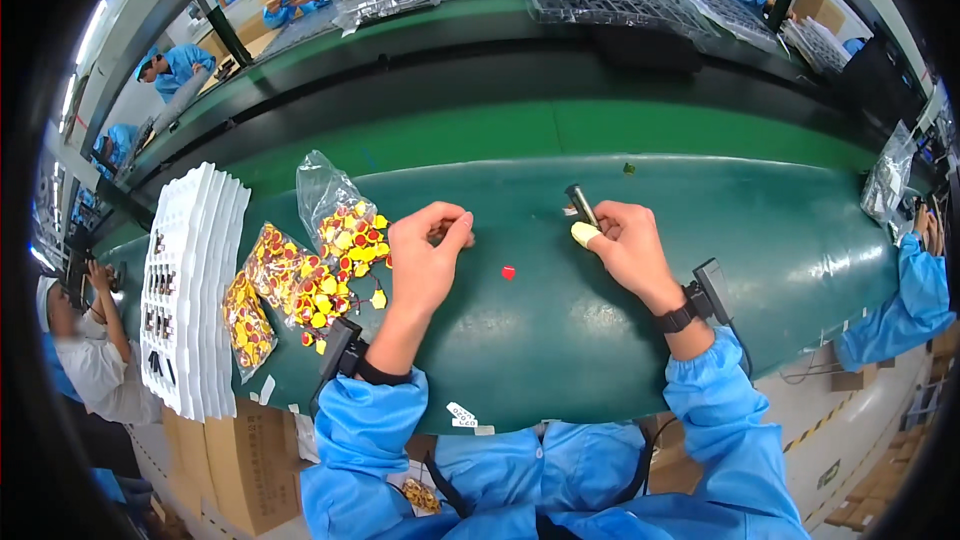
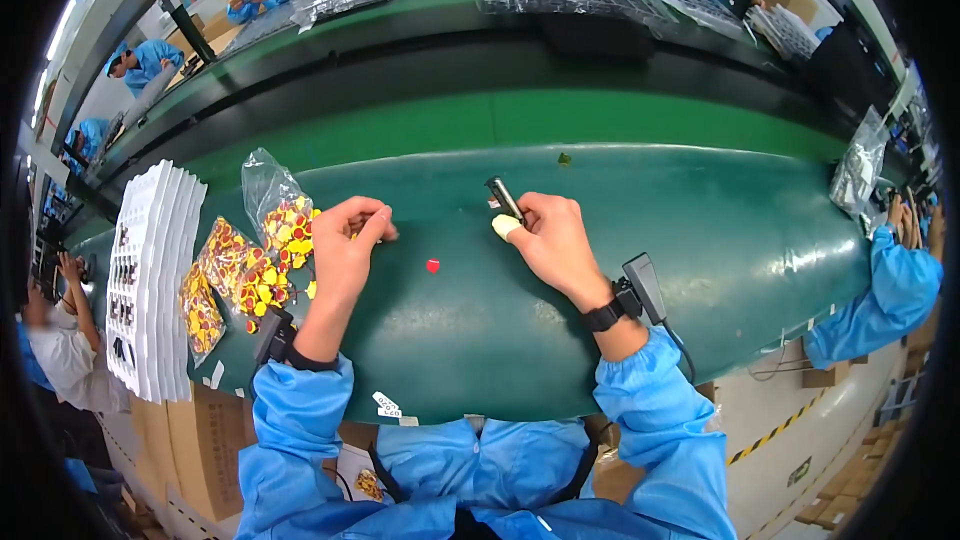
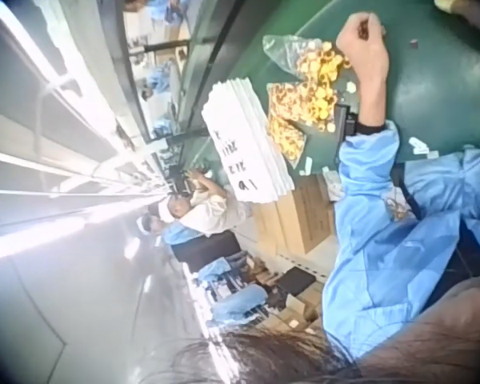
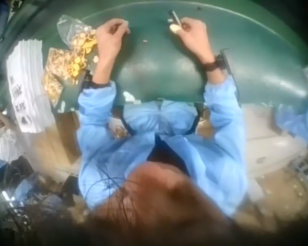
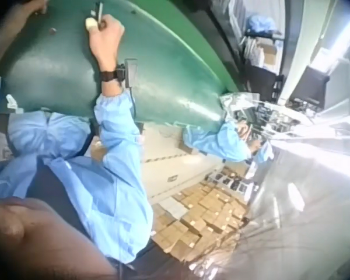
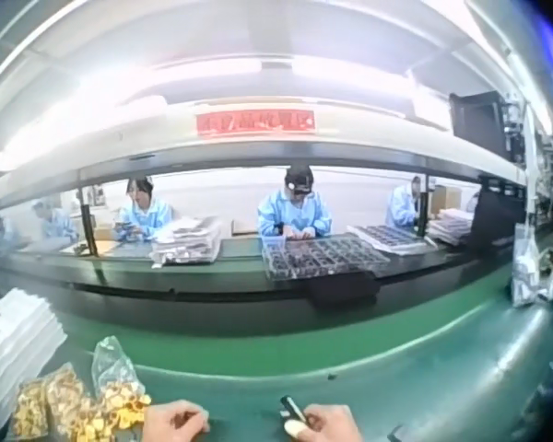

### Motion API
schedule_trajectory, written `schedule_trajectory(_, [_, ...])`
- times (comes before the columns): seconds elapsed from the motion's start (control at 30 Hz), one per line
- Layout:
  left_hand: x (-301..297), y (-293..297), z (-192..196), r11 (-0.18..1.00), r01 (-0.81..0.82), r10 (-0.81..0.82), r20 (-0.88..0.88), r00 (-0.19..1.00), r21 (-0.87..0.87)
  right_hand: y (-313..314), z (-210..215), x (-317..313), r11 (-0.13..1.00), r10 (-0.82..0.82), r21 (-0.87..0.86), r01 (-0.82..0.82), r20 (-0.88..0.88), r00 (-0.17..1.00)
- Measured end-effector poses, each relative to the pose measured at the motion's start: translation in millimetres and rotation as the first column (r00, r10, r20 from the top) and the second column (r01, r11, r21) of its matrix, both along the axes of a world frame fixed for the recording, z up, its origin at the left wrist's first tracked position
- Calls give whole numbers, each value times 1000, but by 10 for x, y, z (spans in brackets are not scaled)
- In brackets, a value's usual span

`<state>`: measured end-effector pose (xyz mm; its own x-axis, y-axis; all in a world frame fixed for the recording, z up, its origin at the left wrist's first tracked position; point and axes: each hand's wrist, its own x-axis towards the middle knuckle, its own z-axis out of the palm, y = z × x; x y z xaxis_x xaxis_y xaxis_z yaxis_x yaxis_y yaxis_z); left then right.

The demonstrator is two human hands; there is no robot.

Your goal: The recorder is seen assembling small electronic components, including attaching parts to a plastic housing and placing them into boxes on a factory production line.

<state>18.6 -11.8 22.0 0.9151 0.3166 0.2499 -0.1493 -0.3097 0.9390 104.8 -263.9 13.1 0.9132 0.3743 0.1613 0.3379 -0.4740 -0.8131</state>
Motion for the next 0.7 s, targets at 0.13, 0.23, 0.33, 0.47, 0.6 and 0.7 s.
schedule_trajectory(0.13, [-27, 68, 20, 885, 35, -44, 8, 999, 465, 204, -29, -19, 1000, -4, 11, 3, 69, 998])
schedule_trajectory(0.23, [-13, 6, 30, 838, 52, -66, 6, 998, 543, 368, -101, 48, 999, 41, 23, -46, 187, 981])
schedule_trajectory(0.33, [-12, -9, 19, 797, 56, -85, 19, 996, 601, 541, -164, 130, 986, 28, 145, -79, 322, 946])
schedule_trajectory(0.47, [-9, 25, -13, 798, -42, -18, 94, 995, 601, 556, -153, 126, 992, 124, -33, -121, 403, 907])
schedule_trajectory(0.6, [-44, 74, -61, 761, -69, 6, 99, 995, 646, 522, -179, 86, 980, 187, -28, -197, 457, 869])
schedule_trajectory(0.7, [-42, 296, 76, 740, -169, 78, 167, 983, 651, 457, -124, 78, 986, 158, -16, -165, 400, 903])
